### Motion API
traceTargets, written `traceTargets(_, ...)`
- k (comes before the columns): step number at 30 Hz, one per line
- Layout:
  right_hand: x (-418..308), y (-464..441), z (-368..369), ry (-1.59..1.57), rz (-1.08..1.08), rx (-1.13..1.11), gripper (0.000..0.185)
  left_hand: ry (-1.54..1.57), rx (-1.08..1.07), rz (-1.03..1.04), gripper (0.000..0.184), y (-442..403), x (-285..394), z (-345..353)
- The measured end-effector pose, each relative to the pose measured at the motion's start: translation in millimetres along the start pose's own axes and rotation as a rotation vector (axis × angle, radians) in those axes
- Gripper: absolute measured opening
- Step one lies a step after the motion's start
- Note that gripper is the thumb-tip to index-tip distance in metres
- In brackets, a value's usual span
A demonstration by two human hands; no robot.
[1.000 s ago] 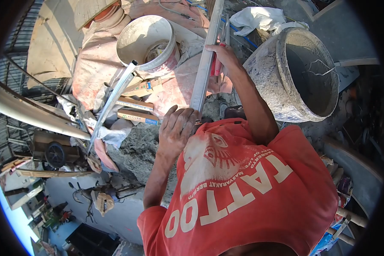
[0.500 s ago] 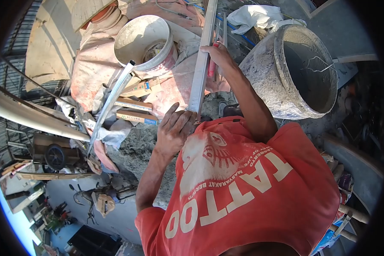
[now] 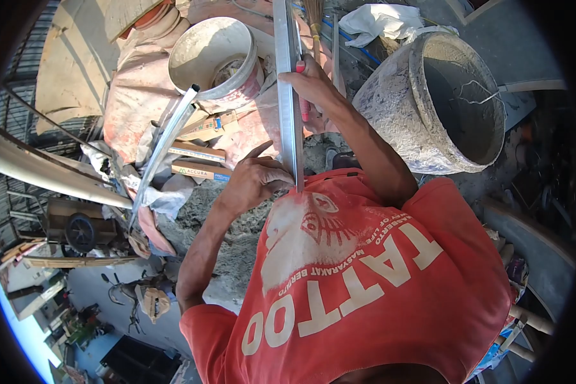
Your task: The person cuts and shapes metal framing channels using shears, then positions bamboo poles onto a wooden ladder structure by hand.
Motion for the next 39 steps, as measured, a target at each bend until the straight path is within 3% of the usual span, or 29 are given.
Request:
traceTargets(5,-31.4,2.5,-2.7,0.094,-0.209,0.14,0.051,0.139,-0.017,0.012,0.018,-2.0,-4.2,9.4)
traceTargets(7,-31.1,-6.2,3.1,0.03,-0.087,-0.008,0.048,0.056,0.075,-0.011,0.023,-0.8,1.4,-7.0)
traceTargets(9,-31.5,-18.5,3.3,0.085,-0.017,-0.059,0.043,0.222,0.137,-0.125,0.043,-3.0,10.5,-42.1)
traceTargets(11,-30.5,-26.9,5.1,0.142,0.048,-0.105,0.039,0.175,0.307,-0.061,0.055,0.3,0.1,-70.6)
traceTargets(13,-24.4,-33.7,14.0,0.138,0.131,-0.189,0.035,-0.278,0.229,0.019,0.067,-12.1,14.2,-74.0)
traceTargets(14,-31.3,-32.0,18.9,0.056,0.063,-0.206,0.034,-0.271,0.228,0.065,0.076,-20.3,21.4,-70.8)
traceTargets(19,-7.6,-39.2,27.8,-0.079,0.064,-0.086,0.04,-0.44,0.195,0.344,0.054,-60.3,38.5,-58.4)
traceTargets(22,-1.9,-22.9,1.4,-0.201,0.156,-0.139,0.037,-0.108,0.406,0.479,0.022,-66.7,39.2,-92.6)
traceTargets(23,4.2,-11.4,-5.1,-0.31,0.235,-0.2,0.038,-0.057,0.484,0.524,0.019,-64.6,31.0,-105.4)
traceTargets(25,2.0,0.9,-25.5,-0.546,-0.018,-0.153,0.035,-0.021,0.626,0.559,0.019,-61.7,37.2,-132.5)
traceTargets(27,14.3,30.3,-34.9,-0.365,-0.003,-0.043,0.031,0.08,0.731,0.607,0.027,-67.1,25.3,-149.1)
traceTargets(29,-16.5,73.4,-33.6,-0.259,-0.064,-0.084,0.032,0.195,0.705,0.34,0.039,-80.3,0.3,-145.2)
traceTargets(31,-44.2,103.7,-37.6,-0.163,-0.105,-0.111,0.032,0.317,0.71,0.257,0.045,-86.0,-11.6,-133.9)
traceTargets(32,-65.7,116.2,-39.1,-0.056,-0.251,-0.122,0.033,0.437,0.709,0.166,0.051,-90.3,-24.5,-127.1)
traceTargets(33,-85.3,129.8,-39.3,0.052,-0.392,-0.13,0.033,0.443,0.697,0.173,0.051,-92.2,-24.5,-122.2)
traceTargets(34,-83.8,132.6,-37.9,0.06,-0.289,-0.193,0.036,0.437,0.679,0.165,0.053,-94.1,-25.2,-116.4)
traceTargets(37,-87.7,139.3,-34.6,0.117,-0.283,-0.23,0.038,0.395,0.668,0.222,0.056,-99.1,-18.7,-106.2)
traceTargets(38,-101.2,140.1,-30.1,0.213,-0.486,-0.203,0.04,0.453,0.644,0.162,0.056,-99.6,-15.8,-103.3)
traceTargets(39,-99.9,141.7,-31.4,0.218,-0.483,-0.202,0.04,0.508,0.62,0.1,0.055,-99.7,-16.5,-99.6)
Point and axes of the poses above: each hand's wrist, its own y-axis away from the middle knuckle, its own z-axis out of the palm, x = y × z, the point moved 10 cm from there along -y, towards the middle knuckle, and after that the axes turned 4 degrees about z, right-handed, at the moved point
